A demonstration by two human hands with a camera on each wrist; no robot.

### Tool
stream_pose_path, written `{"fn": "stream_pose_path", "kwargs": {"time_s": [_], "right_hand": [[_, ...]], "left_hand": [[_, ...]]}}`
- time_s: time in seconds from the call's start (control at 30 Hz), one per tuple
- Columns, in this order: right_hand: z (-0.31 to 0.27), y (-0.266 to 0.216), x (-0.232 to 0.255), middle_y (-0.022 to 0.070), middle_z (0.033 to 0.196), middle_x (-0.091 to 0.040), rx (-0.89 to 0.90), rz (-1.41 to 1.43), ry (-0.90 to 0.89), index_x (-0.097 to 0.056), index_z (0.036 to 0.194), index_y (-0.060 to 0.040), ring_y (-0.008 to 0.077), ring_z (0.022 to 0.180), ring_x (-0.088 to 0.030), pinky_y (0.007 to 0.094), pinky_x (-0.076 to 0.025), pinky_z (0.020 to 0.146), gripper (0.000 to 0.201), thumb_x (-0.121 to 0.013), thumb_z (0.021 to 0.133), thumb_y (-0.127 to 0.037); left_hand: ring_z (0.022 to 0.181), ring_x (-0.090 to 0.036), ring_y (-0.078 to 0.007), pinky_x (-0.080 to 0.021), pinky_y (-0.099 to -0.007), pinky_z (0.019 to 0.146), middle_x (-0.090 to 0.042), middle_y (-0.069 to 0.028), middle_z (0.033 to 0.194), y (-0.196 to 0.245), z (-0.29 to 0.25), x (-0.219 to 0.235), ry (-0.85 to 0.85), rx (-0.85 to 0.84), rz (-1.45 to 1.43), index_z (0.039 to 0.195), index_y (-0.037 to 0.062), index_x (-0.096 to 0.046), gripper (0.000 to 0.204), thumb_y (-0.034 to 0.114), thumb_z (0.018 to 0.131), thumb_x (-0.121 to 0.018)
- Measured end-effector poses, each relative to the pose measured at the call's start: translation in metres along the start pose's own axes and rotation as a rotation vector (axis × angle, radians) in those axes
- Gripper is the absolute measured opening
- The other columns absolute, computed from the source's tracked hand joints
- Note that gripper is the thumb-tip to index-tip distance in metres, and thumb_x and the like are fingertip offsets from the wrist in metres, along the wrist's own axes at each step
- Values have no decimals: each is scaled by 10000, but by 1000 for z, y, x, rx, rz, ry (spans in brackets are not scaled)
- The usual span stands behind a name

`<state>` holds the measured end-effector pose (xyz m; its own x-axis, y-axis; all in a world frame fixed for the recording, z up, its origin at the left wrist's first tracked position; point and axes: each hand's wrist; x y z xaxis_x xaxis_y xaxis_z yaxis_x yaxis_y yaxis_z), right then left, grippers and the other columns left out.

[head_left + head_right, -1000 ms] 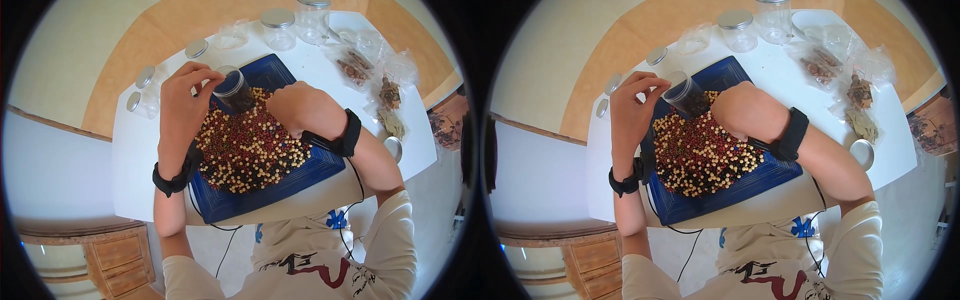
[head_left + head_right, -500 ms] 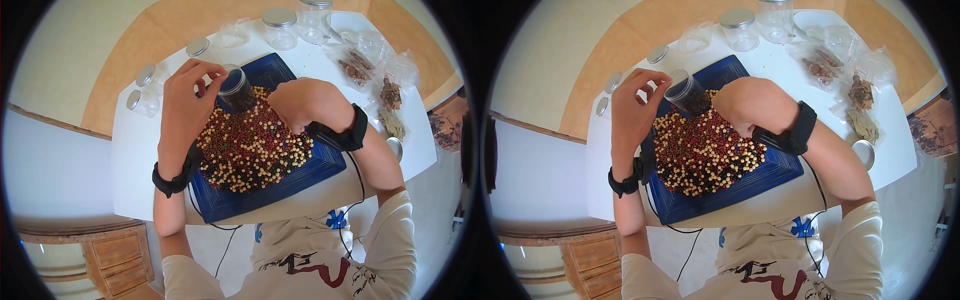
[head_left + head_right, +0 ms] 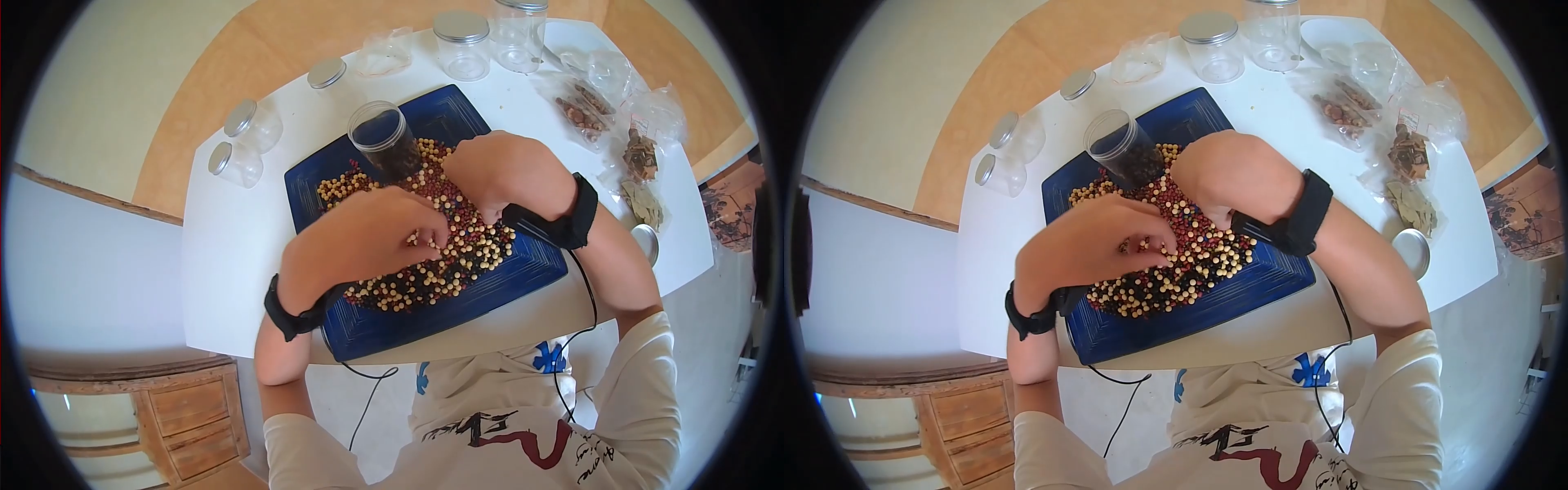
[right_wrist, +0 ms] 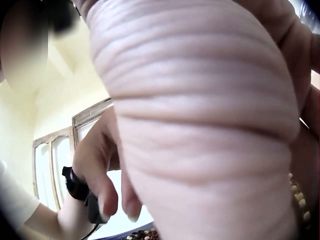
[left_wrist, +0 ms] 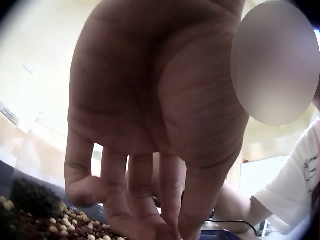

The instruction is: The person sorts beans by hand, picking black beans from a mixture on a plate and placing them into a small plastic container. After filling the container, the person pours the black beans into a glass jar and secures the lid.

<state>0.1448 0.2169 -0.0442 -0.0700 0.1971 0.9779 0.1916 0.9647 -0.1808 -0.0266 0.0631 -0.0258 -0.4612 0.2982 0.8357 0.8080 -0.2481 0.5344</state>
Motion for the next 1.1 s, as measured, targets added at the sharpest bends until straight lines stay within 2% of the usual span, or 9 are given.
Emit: {"fn": "stream_pose_path", "kwargs": {"time_s": [0.03, 0.1, 0.13, 0.2, 0.23, 0.3, 0.43, 0.73, 1.1], "right_hand": [[5, 2, 4, 191, 861, -766, 2, -1, -1, -772, 869, 4, 384, 850, -767, 424, -592, 690, 308, -872, 600, -109], [19, 6, 17, 173, 837, -763, -58, 167, -298, -780, 888, -7, 347, 770, -751, 413, -573, 653, 267, -859, 662, -124], [19, 2, 26, 173, 837, -763, -54, 167, -301, -780, 888, -7, 347, 770, -751, 413, -573, 653, 267, -859, 662, -124], [16, -3, 46, 124, 811, -762, 77, 259, -53, -750, 784, -23, 316, 788, -758, 415, -591, 698, 89, -793, 744, -91], [20, -1, 41, 124, 811, -762, 80, 259, -54, -750, 784, -23, 316, 788, -758, 415, -591, 698, 89, -793, 744, -91], [31, 5, 26, 114, 759, -739, 245, 424, 549, -772, 872, -49, 271, 696, -706, 371, -557, 669, 140, -777, 868, -189], [39, -8, 26, 122, 833, -767, 113, 320, 657, -766, 902, -84, 321, 782, -747, 402, -593, 712, 100, -733, 882, -176], [61, -2, -3, 146, 798, -738, 46, 218, 768, -762, 912, -77, 376, 768, -733, 466, -589, 678, 157, -713, 939, -224], [51, -4, 13, 150, 788, -739, 45, 285, 726, -769, 925, -91, 371, 781, -738, 459, -589, 704, 164, -721, 942, -247]], "left_hand": [[756, -685, -254, -523, -363, 685, -709, -89, 888, -3, 1, -5, -67, -8, -9, 1013, 56, -740, 111, 118, 926, -770], [779, -691, -265, -527, -376, 700, -713, -78, 893, -1, 3, -9, -113, 6, -31, 1017, 64, -740, 111, 107, 917, -760], [794, -692, -269, -526, -384, 704, -710, -72, 888, 1, 5, -11, -134, 31, -25, 1025, 71, -741, 121, 112, 913, -762], [808, -692, -273, -526, -393, 709, -706, -66, 884, 1, 7, -16, -153, 57, -22, 1033, 78, -742, 132, 118, 909, -764], [819, -691, -273, -526, -397, 708, -701, -60, 879, -4, 8, -22, -117, 7, 7, 1037, 81, -739, 141, 119, 904, -765], [830, -690, -273, -525, -401, 707, -696, -54, 874, -6, 8, -24, -78, -43, 37, 1042, 85, -737, 150, 121, 900, -767], [844, -689, -271, -524, -412, 703, -694, -54, 879, -2, 10, -23, -105, 4, 12, 1041, 82, -729, 151, 111, 897, -764], [825, -682, -280, -522, -416, 697, -697, -56, 884, -7, 11, -23, -99, 7, 29, 1024, 71, -730, 148, 73, 881, -769], [814, -687, -283, -522, -409, 708, -705, -63, 862, -12, 12, -24, -76, 7, 33, 966, 61, -741, 112, 111, 883, -796]]}}
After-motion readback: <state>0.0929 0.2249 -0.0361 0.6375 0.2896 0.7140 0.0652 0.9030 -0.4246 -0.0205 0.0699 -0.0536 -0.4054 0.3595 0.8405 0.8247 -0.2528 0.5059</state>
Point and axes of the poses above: each hand's wrist, its own z-axis towards the middle knuckle, its own x-axis out of the back of the hand, y = z × x
